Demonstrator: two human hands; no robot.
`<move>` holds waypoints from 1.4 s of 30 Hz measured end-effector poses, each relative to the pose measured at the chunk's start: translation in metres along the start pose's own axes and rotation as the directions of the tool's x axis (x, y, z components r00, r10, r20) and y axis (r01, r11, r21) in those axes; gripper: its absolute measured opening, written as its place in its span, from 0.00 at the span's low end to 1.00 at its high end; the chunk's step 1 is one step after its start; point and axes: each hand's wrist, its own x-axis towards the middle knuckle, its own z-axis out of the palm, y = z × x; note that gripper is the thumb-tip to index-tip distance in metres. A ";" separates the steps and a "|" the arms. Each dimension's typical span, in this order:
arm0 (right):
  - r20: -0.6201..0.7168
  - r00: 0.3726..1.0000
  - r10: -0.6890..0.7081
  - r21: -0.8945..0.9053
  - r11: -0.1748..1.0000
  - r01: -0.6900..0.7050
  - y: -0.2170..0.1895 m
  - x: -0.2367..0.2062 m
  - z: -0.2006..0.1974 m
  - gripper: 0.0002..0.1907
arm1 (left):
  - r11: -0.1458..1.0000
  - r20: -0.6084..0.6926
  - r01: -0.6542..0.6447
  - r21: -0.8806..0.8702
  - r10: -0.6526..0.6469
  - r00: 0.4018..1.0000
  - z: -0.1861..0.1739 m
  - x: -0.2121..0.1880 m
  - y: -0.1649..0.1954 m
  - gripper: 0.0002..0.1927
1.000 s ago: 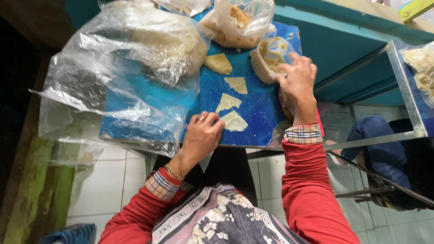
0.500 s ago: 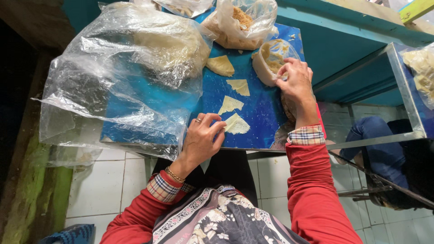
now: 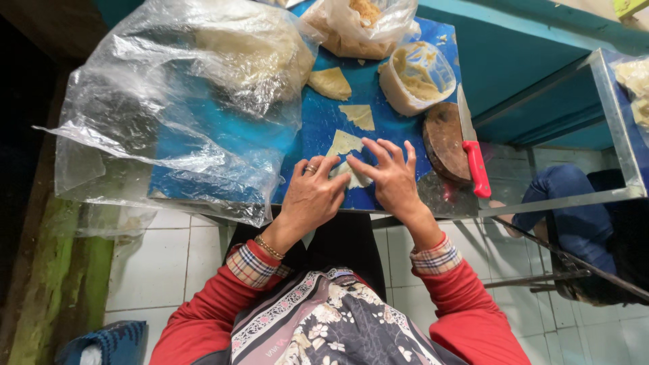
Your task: The person sits at a small blue table and folds triangular pastry wrappers one at a time, pinching them closed around a portion of filling taken from a plastic container, and places each folded pastry into a plastic bag. A knife and cutting board rest on the table beside the work area.
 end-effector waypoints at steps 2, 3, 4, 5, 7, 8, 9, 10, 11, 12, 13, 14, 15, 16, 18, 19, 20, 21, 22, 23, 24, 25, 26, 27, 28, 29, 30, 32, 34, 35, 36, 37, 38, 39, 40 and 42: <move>-0.031 0.998 -0.058 -0.151 0.987 0.053 -0.001 -0.001 -0.003 0.28 | 0.999 -0.023 0.024 -0.020 -0.025 0.999 -0.002 0.001 0.000 0.11; -0.041 0.996 -0.083 -0.227 0.971 0.072 0.000 -0.002 -0.005 0.27 | 0.999 -0.036 0.030 -0.029 -0.031 0.999 -0.002 0.001 0.001 0.11; -0.038 0.994 -0.100 -0.253 0.964 0.088 0.001 -0.002 -0.007 0.27 | 0.999 -0.047 0.034 -0.039 -0.036 0.998 -0.003 0.002 0.001 0.10; -0.032 0.993 -0.116 -0.276 0.956 0.103 0.004 -0.002 -0.010 0.26 | 0.998 -0.055 0.042 -0.050 -0.044 0.997 -0.004 0.002 0.002 0.09; -0.024 0.987 -0.156 -0.295 0.945 0.142 0.009 -0.001 -0.016 0.26 | 0.997 -0.055 0.039 -0.071 -0.043 0.998 -0.005 0.002 0.002 0.08; -0.025 0.983 -0.182 -0.289 0.942 0.168 0.013 0.001 -0.020 0.25 | 0.996 -0.054 0.043 -0.078 -0.047 0.997 -0.006 0.001 0.003 0.08; -0.029 0.978 -0.205 -0.287 0.939 0.189 0.019 0.005 -0.023 0.25 | 0.993 -0.057 0.050 -0.103 -0.056 0.997 -0.006 0.000 0.003 0.08; -0.091 0.979 -0.181 -0.171 0.972 0.163 0.028 0.011 -0.026 0.21 | 0.991 -0.066 0.051 -0.126 -0.059 0.996 -0.006 0.001 0.002 0.08; -0.153 0.976 -0.155 -0.051 0.988 0.148 0.039 0.022 -0.029 0.18 | 0.988 -0.079 0.051 -0.144 -0.063 0.995 -0.007 0.001 0.001 0.08; -0.212 0.969 -0.124 0.067 0.988 0.141 0.050 0.036 -0.029 0.14 | 0.986 -0.078 0.059 -0.154 -0.072 0.994 -0.008 0.003 -0.001 0.08; -0.219 0.975 -0.024 0.155 0.986 0.059 0.065 0.050 -0.030 0.13 | 0.983 -0.073 0.068 -0.169 -0.081 0.994 -0.008 0.004 -0.002 0.07; -0.212 0.974 0.077 0.244 0.969 -0.023 0.083 0.067 -0.031 0.12 | 0.979 -0.067 0.080 -0.188 -0.094 0.993 -0.009 0.004 -0.001 0.07; -0.263 0.960 0.094 0.225 0.974 -0.034 0.099 0.092 -0.023 0.13 | 0.978 -0.061 0.069 -0.195 -0.082 0.995 -0.010 0.004 -0.002 0.07; -0.317 0.942 0.108 0.205 0.978 -0.043 0.115 0.121 -0.014 0.13 | 0.978 -0.058 0.057 -0.201 -0.070 0.996 -0.011 0.005 -0.002 0.07; -0.268 0.952 0.146 0.166 0.981 -0.104 0.145 0.178 0.007 0.07 | 0.977 -0.062 0.033 -0.212 -0.047 0.997 -0.014 0.008 -0.005 0.07; -0.165 0.960 0.228 0.265 0.947 -0.179 0.154 0.207 0.020 0.08 | 0.975 -0.069 0.026 -0.220 -0.042 0.997 -0.016 0.008 -0.005 0.07; -0.050 0.954 0.294 0.353 0.899 -0.259 0.162 0.229 0.031 0.10 | 0.973 -0.075 0.020 -0.230 -0.038 0.996 -0.018 0.009 -0.005 0.07; 0.100 0.938 0.332 0.282 0.895 -0.346 0.168 0.246 0.041 0.12 | 0.971 -0.055 0.026 -0.239 -0.040 0.998 -0.019 0.011 -0.005 0.07; 0.244 0.894 0.375 0.197 0.884 -0.424 0.173 0.263 0.051 0.15 | 0.968 -0.033 0.032 -0.248 -0.041 0.999 -0.020 0.012 -0.005 0.07; 0.278 0.876 0.393 0.104 0.895 -0.435 0.177 0.277 0.059 0.14 | 0.966 -0.009 0.043 -0.254 -0.047 0.999 -0.021 0.014 -0.006 0.07; 0.317 0.853 0.415 0.012 0.897 -0.441 0.178 0.287 0.069 0.13 | 0.972 -0.030 0.026 -0.234 -0.034 0.999 -0.022 0.014 -0.006 0.10; 0.360 0.823 0.439 -0.080 0.893 -0.442 0.179 0.294 0.077 0.13 | 0.976 -0.044 0.016 -0.217 -0.026 0.999 -0.022 0.014 -0.005 0.13; 0.309 0.838 0.449 -0.122 0.893 -0.434 0.181 0.299 0.083 0.11 | 0.980 -0.056 0.007 -0.197 -0.018 0.998 -0.022 0.015 -0.006 0.17; 0.260 0.851 0.456 -0.165 0.890 -0.426 0.183 0.302 0.087 0.10 | 0.984 -0.034 0.014 -0.178 -0.020 0.999 -0.021 0.015 -0.006 0.17; 0.213 0.863 0.458 -0.208 0.884 -0.418 0.183 0.304 0.092 0.10 | 0.987 -0.012 0.024 -0.161 -0.026 1.000 -0.019 0.014 -0.006 0.18; 0.141 0.897 0.418 -0.244 0.893 -0.378 0.184 0.306 0.096 0.10 | 0.989 0.007 0.029 -0.143 -0.029 1.000 -0.018 0.015 -0.007 0.18; 0.067 0.926 0.373 -0.281 0.897 -0.341 0.183 0.308 0.099 0.10 | 0.991 0.002 0.038 -0.126 -0.038 0.999 -0.016 0.016 -0.009 0.17; 0.009 0.956 0.292 -0.238 0.930 -0.281 0.179 0.309 0.106 0.10 | 0.992 -0.003 0.069 -0.101 -0.069 0.998 -0.013 0.014 -0.008 0.16; 0.001 0.970 0.243 -0.077 0.967 -0.242 0.177 0.309 0.107 0.10 | 0.992 0.000 0.094 -0.081 -0.094 0.996 -0.010 0.014 -0.008 0.15; -0.013 0.963 0.270 -0.006 0.963 -0.271 0.177 0.308 0.105 0.10 | 0.993 0.000 0.102 -0.067 -0.102 0.995 -0.009 0.015 -0.008 0.15; -0.023 0.954 0.298 0.067 0.953 -0.296 0.179 0.307 0.102 0.11 | 0.992 -0.011 0.110 -0.067 -0.111 0.994 -0.009 0.015 -0.008 0.15; -0.028 0.945 0.327 0.140 0.937 -0.320 0.182 0.304 0.097 0.11 | 0.990 -0.020 0.119 -0.069 -0.121 0.992 -0.009 0.015 -0.008 0.15; -0.044 0.934 0.354 0.154 0.926 -0.344 0.186 0.300 0.092 0.11 | 0.989 -0.030 0.129 -0.072 -0.131 0.991 -0.009 0.015 -0.008 0.15; -0.060 0.922 0.383 0.167 0.914 -0.369 0.192 0.294 0.084 0.11 | 0.989 -0.040 0.121 -0.085 -0.125 0.991 -0.009 0.015 -0.007 0.15; -0.075 0.908 0.413 0.180 0.901 -0.395 0.197 0.288 0.078 0.10 | 0.989 -0.049 0.113 -0.098 -0.118 0.992 -0.010 0.015 -0.007 0.16; -0.086 0.884 0.460 0.261 0.866 -0.426 0.204 0.277 0.069 0.10 | 0.995 -0.040 0.031 -0.091 -0.035 0.999 -0.011 0.015 -0.006 0.17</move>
